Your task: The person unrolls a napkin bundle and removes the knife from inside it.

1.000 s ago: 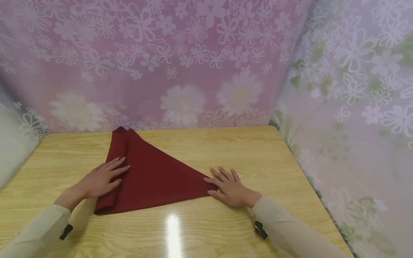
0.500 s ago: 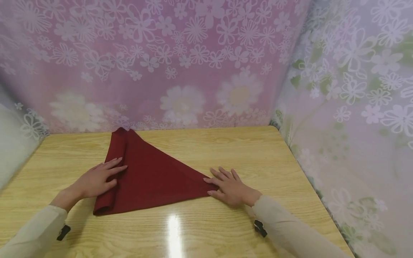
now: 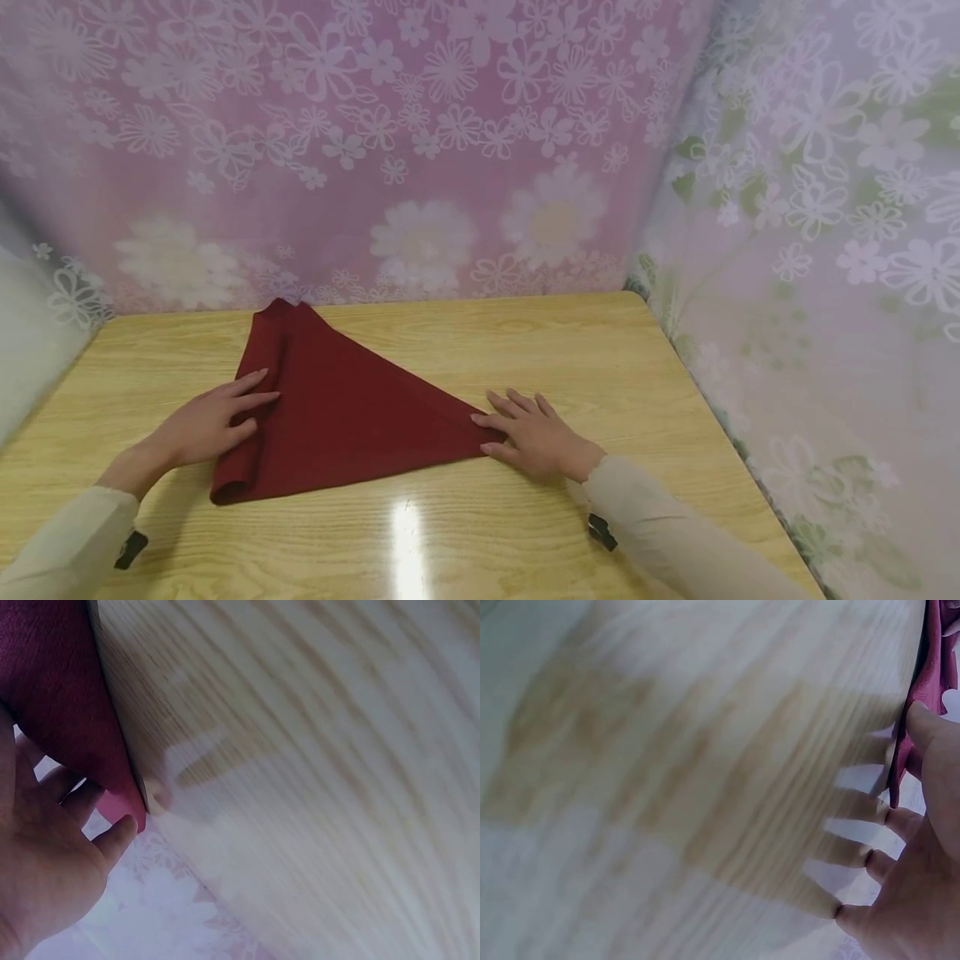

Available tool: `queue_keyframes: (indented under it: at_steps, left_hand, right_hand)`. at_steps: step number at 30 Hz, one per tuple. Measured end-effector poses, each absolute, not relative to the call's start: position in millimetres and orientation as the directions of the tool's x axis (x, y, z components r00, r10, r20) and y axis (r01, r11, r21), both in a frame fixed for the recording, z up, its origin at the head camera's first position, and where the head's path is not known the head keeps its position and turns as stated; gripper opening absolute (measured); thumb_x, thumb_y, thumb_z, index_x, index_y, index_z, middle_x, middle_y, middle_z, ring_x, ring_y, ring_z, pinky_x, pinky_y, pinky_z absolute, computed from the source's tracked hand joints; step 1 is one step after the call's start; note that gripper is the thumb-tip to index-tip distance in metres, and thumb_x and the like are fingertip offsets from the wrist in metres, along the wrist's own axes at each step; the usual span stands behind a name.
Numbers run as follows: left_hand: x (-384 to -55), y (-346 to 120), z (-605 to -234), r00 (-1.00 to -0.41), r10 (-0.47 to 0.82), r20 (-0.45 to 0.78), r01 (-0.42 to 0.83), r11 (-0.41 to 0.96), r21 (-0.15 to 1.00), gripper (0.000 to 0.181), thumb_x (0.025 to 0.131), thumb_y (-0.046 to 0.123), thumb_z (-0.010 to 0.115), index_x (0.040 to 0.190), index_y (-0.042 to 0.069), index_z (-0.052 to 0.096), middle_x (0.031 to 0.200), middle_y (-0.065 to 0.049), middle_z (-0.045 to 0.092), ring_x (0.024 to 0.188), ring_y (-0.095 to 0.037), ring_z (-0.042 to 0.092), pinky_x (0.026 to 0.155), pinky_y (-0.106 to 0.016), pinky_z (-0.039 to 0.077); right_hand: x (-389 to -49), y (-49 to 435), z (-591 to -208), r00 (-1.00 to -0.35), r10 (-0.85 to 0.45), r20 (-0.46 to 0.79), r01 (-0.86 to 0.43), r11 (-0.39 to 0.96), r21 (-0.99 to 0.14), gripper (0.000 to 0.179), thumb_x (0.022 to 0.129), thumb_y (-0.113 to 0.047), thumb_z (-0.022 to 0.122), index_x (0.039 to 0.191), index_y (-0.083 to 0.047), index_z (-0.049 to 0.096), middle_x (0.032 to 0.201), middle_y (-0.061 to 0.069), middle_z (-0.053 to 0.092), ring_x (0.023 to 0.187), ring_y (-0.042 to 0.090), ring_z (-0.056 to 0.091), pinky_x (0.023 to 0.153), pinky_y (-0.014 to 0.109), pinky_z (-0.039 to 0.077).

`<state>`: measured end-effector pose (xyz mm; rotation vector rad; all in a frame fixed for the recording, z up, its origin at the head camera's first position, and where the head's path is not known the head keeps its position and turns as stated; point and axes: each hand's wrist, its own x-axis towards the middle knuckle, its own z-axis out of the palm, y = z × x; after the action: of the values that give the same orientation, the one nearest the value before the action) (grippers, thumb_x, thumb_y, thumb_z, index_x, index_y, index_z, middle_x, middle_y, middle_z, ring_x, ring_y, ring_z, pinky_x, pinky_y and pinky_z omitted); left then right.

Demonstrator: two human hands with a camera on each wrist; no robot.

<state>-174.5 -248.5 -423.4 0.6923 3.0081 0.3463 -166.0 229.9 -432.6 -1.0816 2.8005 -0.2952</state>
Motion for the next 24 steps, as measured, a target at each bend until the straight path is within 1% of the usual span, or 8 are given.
queue_keyframes:
  at_steps: [3,6,8,10,13,16,19,24]
  left_hand:
    - [-173,-255,-422,-0.907,0.42,0.017,0.411,0.879,0.24,0.042,0.086,0.02,0.051,0.128,0.014,0.051,0.141,-0.015,0.026,0.12,-0.04,0.032,0.087,-0.052,0.036]
    - [-171,-264,-420,-0.914,0.404,0.018,0.396,0.884,0.248,0.043,0.085,0.018,0.052,0.127,0.013,0.051,0.14,-0.017,0.026,0.118,-0.041,0.035,0.077,-0.046,0.042]
    - [-169,-271,-419,-0.924,0.383,0.011,0.374,0.894,0.249,0.043,0.084,0.018,0.053,0.128,0.013,0.051,0.14,-0.019,0.025,0.116,-0.041,0.037,0.069,-0.039,0.042]
    - [-168,-277,-419,-0.93,0.367,-0.003,0.354,0.901,0.249,0.044,0.085,0.018,0.052,0.129,0.014,0.049,0.14,-0.021,0.024,0.115,-0.041,0.038,0.065,-0.036,0.04]
    - [-166,-284,-419,-0.933,0.359,-0.018,0.342,0.902,0.263,0.045,0.087,0.019,0.052,0.131,0.015,0.047,0.14,-0.022,0.022,0.116,-0.041,0.037,0.066,-0.037,0.041]
    - [-165,-286,-419,-0.929,0.369,-0.018,0.349,0.894,0.28,0.044,0.089,0.021,0.05,0.132,0.015,0.045,0.14,-0.022,0.022,0.119,-0.042,0.033,0.072,-0.045,0.043]
    - [-163,-286,-419,-0.928,0.373,-0.013,0.354,0.89,0.286,0.044,0.09,0.023,0.049,0.132,0.015,0.045,0.14,-0.022,0.021,0.12,-0.042,0.03,0.077,-0.05,0.041]
    - [-162,-286,-420,-0.926,0.377,-0.004,0.361,0.891,0.276,0.043,0.091,0.021,0.047,0.133,0.014,0.044,0.141,-0.022,0.02,0.122,-0.042,0.026,0.082,-0.055,0.037]
  right_hand:
    - [-166,229,-433,-0.736,-0.675,-0.04,-0.649,0.722,-0.238,0.048,0.091,-0.047,0.039,0.136,-0.029,0.038,0.145,0.005,0.019,0.131,0.03,0.015,0.098,0.059,0.013]
    - [-166,229,-433,-0.738,-0.673,-0.047,-0.645,0.723,-0.248,0.048,0.092,-0.047,0.038,0.136,-0.029,0.037,0.145,0.005,0.018,0.131,0.029,0.013,0.098,0.059,0.011]
    - [-166,229,-433,-0.741,-0.669,-0.058,-0.637,0.727,-0.256,0.049,0.092,-0.048,0.037,0.137,-0.03,0.036,0.146,0.004,0.017,0.132,0.029,0.011,0.099,0.059,0.01]
    - [-166,229,-433,-0.744,-0.665,-0.068,-0.63,0.732,-0.261,0.049,0.092,-0.049,0.036,0.137,-0.03,0.035,0.146,0.003,0.016,0.132,0.028,0.01,0.099,0.058,0.009]
    - [-166,230,-432,-0.751,-0.656,-0.073,-0.622,0.74,-0.256,0.049,0.091,-0.05,0.036,0.137,-0.031,0.034,0.146,0.002,0.015,0.132,0.027,0.009,0.1,0.058,0.008]
    - [-166,230,-433,-0.752,-0.655,-0.068,-0.622,0.74,-0.254,0.049,0.091,-0.049,0.036,0.137,-0.031,0.034,0.146,0.002,0.015,0.132,0.027,0.009,0.099,0.058,0.008]
    - [-167,230,-435,-0.748,-0.661,-0.064,-0.627,0.734,-0.262,0.049,0.091,-0.049,0.036,0.137,-0.031,0.034,0.146,0.003,0.015,0.132,0.028,0.009,0.099,0.059,0.008]
    - [-166,229,-436,-0.751,-0.657,-0.07,-0.619,0.736,-0.274,0.05,0.091,-0.05,0.036,0.137,-0.031,0.034,0.146,0.002,0.014,0.133,0.027,0.008,0.099,0.058,0.006]
